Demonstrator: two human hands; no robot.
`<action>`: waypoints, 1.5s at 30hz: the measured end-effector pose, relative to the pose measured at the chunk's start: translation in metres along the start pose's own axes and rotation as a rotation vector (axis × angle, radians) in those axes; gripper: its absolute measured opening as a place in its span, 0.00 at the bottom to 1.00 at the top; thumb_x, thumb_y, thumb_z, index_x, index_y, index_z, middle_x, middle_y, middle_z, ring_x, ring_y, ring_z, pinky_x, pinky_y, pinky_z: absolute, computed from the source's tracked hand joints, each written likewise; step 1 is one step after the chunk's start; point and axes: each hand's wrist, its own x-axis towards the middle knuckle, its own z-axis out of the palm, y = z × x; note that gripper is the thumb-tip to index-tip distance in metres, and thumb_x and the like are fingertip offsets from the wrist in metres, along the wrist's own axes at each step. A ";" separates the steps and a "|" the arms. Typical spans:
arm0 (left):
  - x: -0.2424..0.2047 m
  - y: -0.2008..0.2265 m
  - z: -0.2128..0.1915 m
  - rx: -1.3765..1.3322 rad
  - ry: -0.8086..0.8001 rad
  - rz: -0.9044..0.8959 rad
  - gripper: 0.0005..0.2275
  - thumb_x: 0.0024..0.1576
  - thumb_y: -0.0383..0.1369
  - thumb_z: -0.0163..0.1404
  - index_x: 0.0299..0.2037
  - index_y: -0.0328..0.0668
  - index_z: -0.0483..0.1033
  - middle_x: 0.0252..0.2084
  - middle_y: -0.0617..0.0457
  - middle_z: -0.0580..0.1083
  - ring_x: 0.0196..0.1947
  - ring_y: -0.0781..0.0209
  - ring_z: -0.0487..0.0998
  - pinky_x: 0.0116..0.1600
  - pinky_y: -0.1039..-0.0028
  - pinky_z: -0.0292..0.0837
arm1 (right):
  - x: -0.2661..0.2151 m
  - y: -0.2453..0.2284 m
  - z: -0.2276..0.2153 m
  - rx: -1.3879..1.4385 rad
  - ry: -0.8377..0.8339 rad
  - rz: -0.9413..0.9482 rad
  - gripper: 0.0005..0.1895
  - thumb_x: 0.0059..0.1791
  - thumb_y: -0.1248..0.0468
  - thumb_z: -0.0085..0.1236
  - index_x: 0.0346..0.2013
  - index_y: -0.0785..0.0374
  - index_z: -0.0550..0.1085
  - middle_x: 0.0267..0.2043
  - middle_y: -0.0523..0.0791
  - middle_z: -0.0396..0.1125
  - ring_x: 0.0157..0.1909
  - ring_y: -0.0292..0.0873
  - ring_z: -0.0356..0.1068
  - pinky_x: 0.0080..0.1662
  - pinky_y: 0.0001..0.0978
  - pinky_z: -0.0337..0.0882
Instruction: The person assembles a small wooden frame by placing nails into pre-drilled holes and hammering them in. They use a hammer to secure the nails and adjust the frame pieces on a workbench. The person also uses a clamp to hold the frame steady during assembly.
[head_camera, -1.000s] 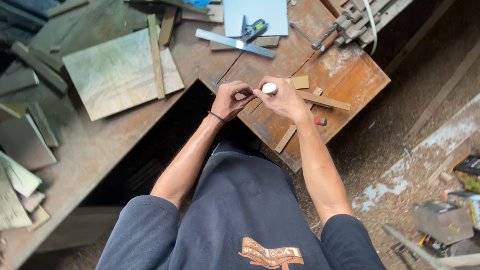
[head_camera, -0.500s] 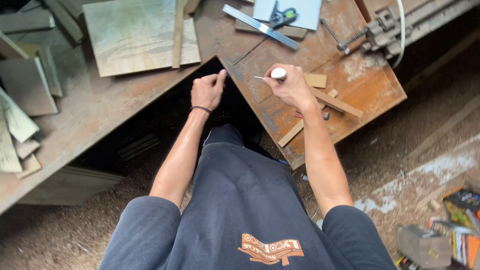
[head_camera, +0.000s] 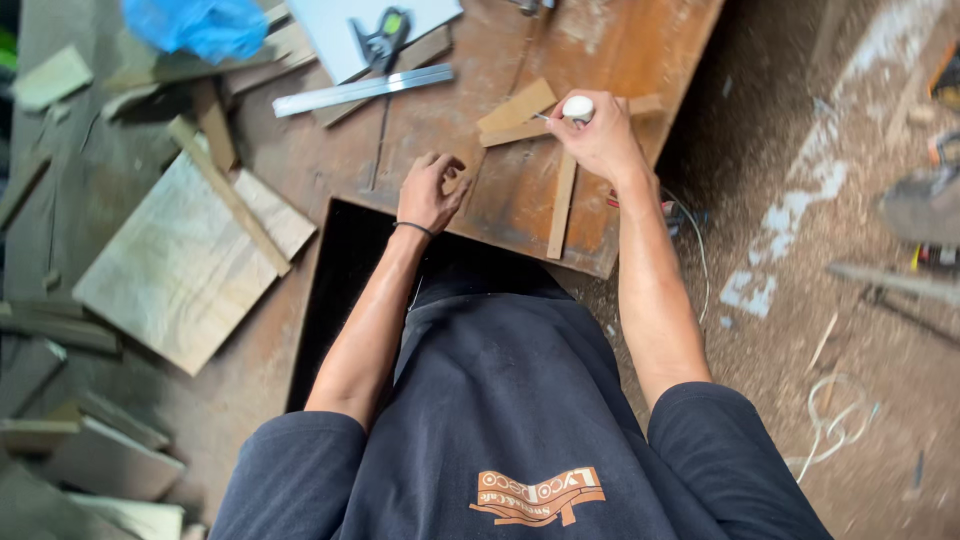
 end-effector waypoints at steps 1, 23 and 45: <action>0.009 0.005 0.008 0.035 -0.002 0.097 0.12 0.53 0.34 0.62 0.44 0.42 0.78 0.41 0.46 0.73 0.42 0.46 0.73 0.47 0.61 0.71 | -0.008 0.011 -0.007 0.004 0.055 0.001 0.06 0.50 0.61 0.66 0.36 0.60 0.81 0.32 0.45 0.77 0.33 0.37 0.74 0.38 0.32 0.73; 0.096 -0.025 0.135 -0.107 -0.124 0.105 0.12 0.58 0.32 0.59 0.49 0.40 0.76 0.47 0.39 0.73 0.46 0.40 0.76 0.50 0.58 0.73 | -0.087 0.105 -0.007 0.079 0.124 0.368 0.07 0.49 0.61 0.65 0.36 0.60 0.80 0.34 0.46 0.77 0.36 0.40 0.77 0.41 0.36 0.75; -0.041 -0.142 -0.068 0.296 0.457 -0.391 0.13 0.55 0.38 0.61 0.49 0.50 0.78 0.48 0.48 0.71 0.53 0.45 0.69 0.56 0.45 0.59 | 0.002 -0.137 0.168 -0.327 -0.323 -0.536 0.09 0.41 0.70 0.61 0.36 0.64 0.74 0.36 0.56 0.72 0.42 0.65 0.73 0.40 0.56 0.72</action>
